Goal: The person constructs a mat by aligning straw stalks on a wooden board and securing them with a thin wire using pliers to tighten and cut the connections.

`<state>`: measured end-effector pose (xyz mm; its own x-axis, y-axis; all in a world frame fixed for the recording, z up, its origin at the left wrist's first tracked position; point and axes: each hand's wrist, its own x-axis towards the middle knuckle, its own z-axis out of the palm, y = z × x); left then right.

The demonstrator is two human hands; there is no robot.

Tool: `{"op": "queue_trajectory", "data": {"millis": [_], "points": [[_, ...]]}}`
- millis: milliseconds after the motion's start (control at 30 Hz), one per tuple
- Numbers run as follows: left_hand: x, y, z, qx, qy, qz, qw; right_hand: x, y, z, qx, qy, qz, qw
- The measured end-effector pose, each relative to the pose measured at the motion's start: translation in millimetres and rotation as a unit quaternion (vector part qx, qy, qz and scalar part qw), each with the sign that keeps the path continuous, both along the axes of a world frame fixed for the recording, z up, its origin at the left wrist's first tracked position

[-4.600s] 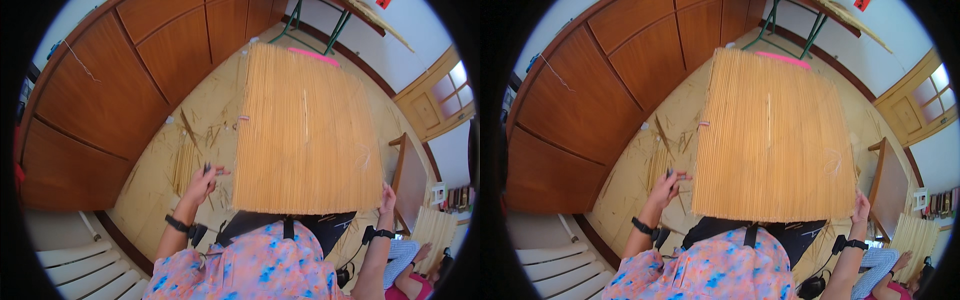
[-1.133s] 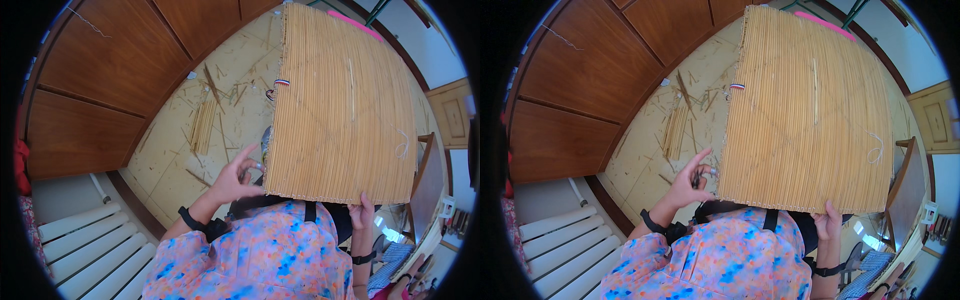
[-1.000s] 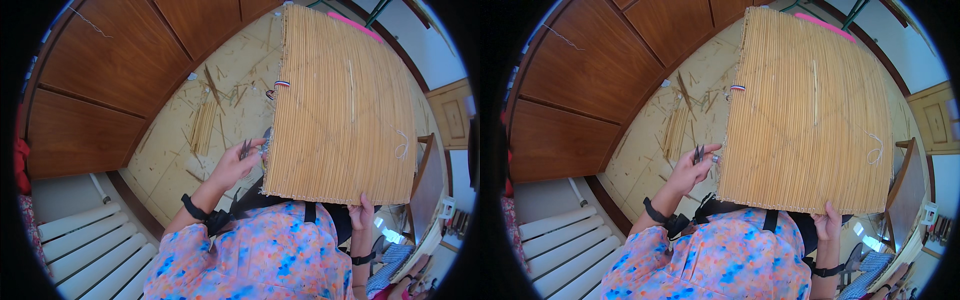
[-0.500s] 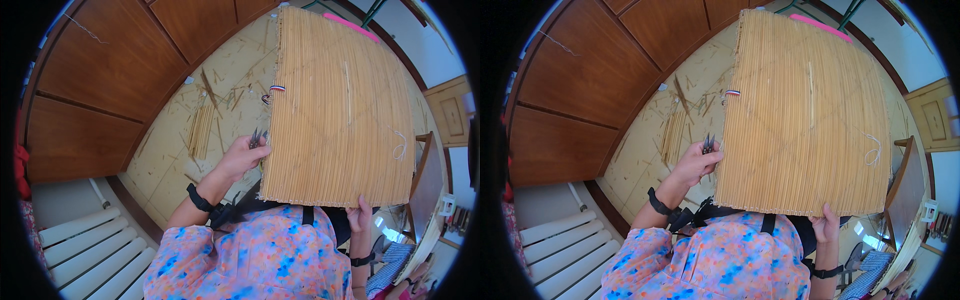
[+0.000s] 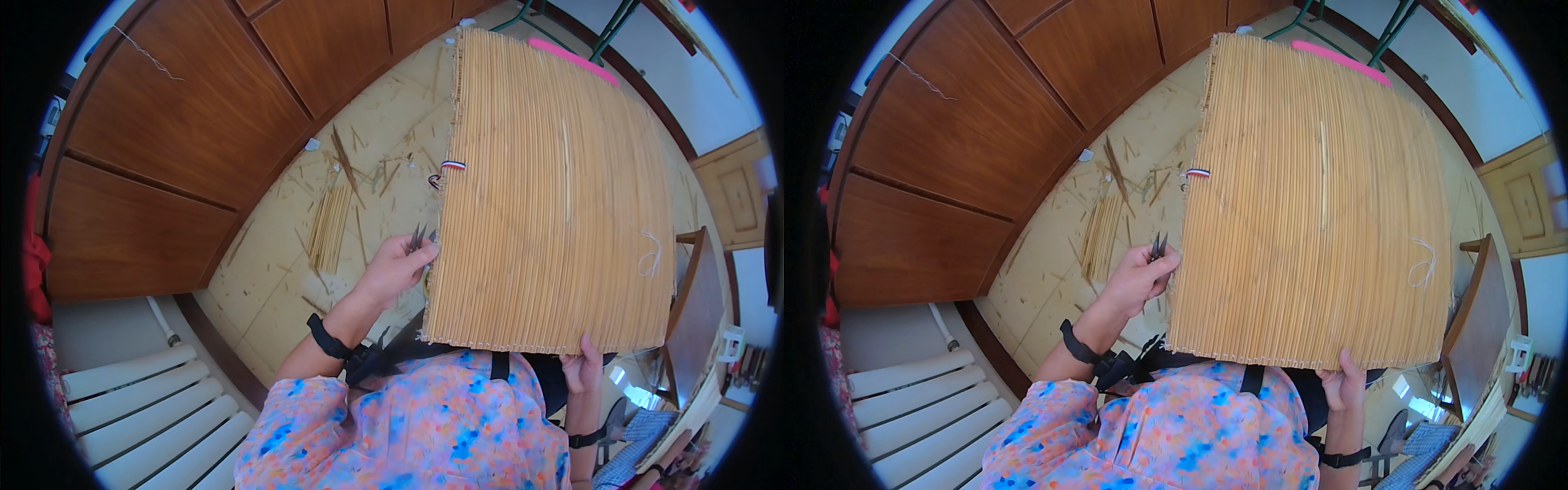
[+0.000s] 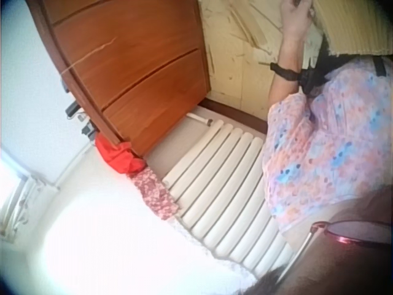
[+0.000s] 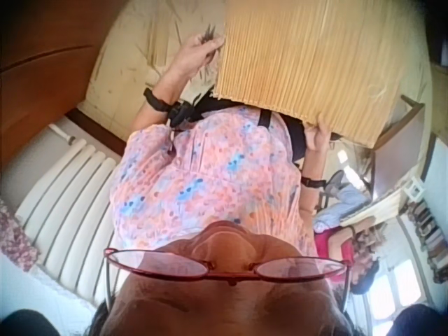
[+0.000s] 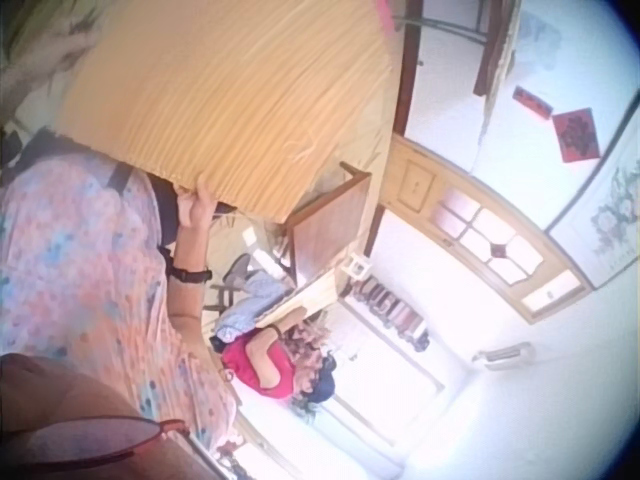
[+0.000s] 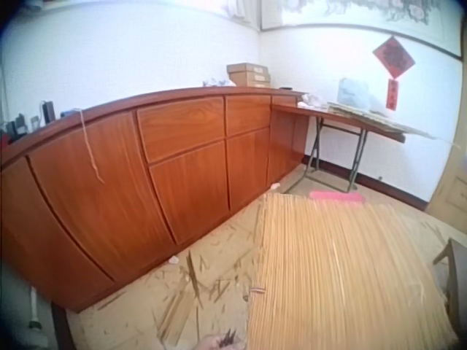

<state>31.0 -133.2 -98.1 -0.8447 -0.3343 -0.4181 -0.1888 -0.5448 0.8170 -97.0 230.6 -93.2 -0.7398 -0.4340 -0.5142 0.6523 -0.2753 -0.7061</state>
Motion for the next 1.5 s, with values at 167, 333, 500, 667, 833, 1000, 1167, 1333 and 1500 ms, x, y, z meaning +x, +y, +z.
{"op": "queue_trajectory", "data": {"millis": [167, 333, 500, 667, 833, 1000, 1167, 1333, 1500], "points": [[-1.7, -4.1, 5.0, -0.015, -0.019, -0.018, 1.0, 2.5, -4.0, 3.0, -0.013, -0.01, -0.008, 1.0], [-10.5, 1.1, 4.7, -0.031, -0.006, 0.003, 1.0, 1.1, -2.2, 3.5, -0.022, -0.028, -0.009, 0.999], [-8.7, 8.1, -10.6, -0.042, 0.032, -0.003, 0.999, -1.6, 4.1, 3.6, -0.029, -0.02, -0.012, 0.999], [-9.0, 2.9, -4.7, -0.048, 0.021, -0.039, 0.998, -4.2, 14.5, 4.0, -0.029, -0.049, -0.011, 0.998], [-17.2, -4.4, 2.1, -0.017, 0.009, -0.024, 1.0, -4.1, 12.8, 5.2, -0.019, -0.046, -0.025, 0.998], [-23.4, 0.3, -11.9, -0.017, 0.031, -0.019, 0.999, -4.3, 11.8, 5.9, -0.028, -0.042, -0.018, 0.999], [-19.5, 9.2, -12.9, -0.028, 0.043, -0.02, 0.998, -6.0, 18.2, 2.7, -0.02, -0.055, -0.048, 0.997], [-18.4, 7.6, -17.4, -0.047, 0.037, -0.033, 0.998, -5.1, 17.6, 6.3, -0.015, -0.085, -0.091, 0.992], [-36.6, -26.9, -17.4, -0.088, 0.041, 0.098, 0.99, -9.5, 33.0, -2.5, -0.052, -0.058, -0.013, 0.997]]}}
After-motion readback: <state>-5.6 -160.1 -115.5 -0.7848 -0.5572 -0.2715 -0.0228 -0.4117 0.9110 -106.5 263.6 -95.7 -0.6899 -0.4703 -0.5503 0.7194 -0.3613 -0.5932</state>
